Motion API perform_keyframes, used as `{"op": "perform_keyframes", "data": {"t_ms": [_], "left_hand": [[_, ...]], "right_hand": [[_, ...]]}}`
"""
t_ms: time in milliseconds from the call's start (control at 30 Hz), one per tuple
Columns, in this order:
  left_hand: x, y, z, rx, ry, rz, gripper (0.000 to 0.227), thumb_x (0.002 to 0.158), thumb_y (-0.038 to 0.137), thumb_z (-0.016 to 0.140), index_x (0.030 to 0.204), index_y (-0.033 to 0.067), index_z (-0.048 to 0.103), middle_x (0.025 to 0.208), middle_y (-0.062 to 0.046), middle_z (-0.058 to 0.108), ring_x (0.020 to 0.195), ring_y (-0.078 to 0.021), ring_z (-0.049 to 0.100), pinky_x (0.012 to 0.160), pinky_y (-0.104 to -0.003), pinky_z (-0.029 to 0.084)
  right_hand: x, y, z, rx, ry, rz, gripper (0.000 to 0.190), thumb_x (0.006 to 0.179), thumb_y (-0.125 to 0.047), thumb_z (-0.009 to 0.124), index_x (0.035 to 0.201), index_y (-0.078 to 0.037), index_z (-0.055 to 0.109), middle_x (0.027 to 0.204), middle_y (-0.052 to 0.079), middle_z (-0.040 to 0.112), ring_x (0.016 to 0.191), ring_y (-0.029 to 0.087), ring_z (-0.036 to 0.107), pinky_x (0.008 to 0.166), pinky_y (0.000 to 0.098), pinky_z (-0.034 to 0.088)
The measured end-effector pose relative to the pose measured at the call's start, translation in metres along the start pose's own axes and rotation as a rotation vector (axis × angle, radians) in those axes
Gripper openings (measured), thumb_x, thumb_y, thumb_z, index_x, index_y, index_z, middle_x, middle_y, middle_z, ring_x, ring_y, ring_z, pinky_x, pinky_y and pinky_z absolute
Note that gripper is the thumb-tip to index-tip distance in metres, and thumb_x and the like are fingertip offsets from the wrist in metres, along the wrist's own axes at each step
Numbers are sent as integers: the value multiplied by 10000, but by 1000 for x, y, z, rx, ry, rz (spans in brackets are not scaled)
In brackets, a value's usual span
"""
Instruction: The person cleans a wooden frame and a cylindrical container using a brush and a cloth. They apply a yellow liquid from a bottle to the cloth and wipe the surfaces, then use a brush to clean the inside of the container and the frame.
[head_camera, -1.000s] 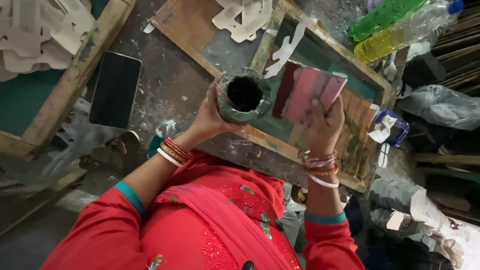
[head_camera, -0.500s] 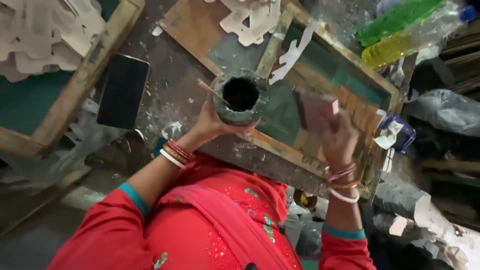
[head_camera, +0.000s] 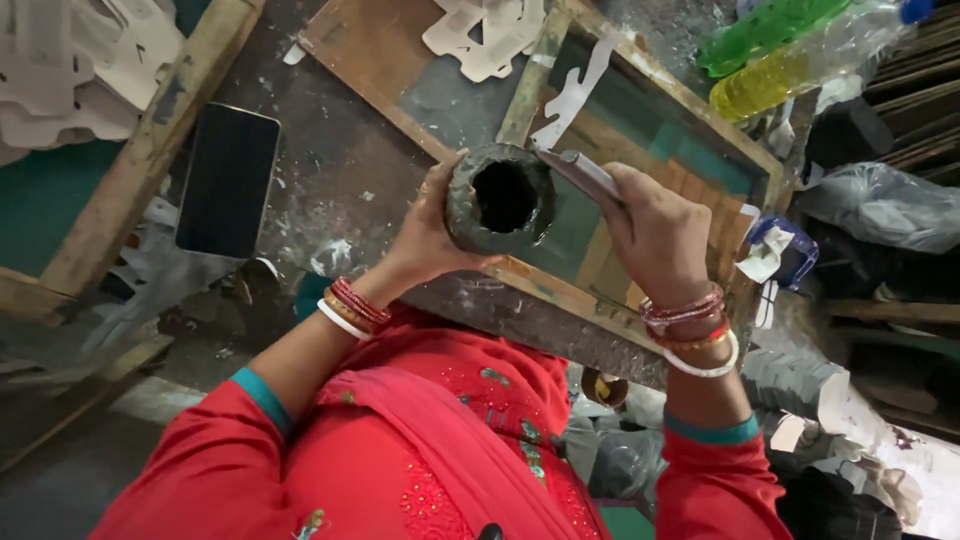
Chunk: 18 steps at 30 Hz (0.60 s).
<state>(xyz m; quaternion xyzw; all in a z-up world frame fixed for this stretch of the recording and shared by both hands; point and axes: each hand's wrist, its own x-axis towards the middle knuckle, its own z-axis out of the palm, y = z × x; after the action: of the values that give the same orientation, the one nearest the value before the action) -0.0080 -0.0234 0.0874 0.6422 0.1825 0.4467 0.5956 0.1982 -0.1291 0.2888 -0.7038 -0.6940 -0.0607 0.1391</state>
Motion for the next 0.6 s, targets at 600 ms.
{"op": "perform_keyframes", "data": {"t_ms": [600], "left_hand": [[-1, -9, 0, -199, -28, -31, 1240, 667, 234, 1023, 1638, 89, 265, 1586, -144, 461, 1498, -295, 457, 1276, -431, 395]], "right_hand": [[-10, -31, -17, 45, -36, -72, 211, 957, -130, 763, 1161, -99, 717, 984, 96, 735, 832, 295, 722, 698, 376, 555]]}}
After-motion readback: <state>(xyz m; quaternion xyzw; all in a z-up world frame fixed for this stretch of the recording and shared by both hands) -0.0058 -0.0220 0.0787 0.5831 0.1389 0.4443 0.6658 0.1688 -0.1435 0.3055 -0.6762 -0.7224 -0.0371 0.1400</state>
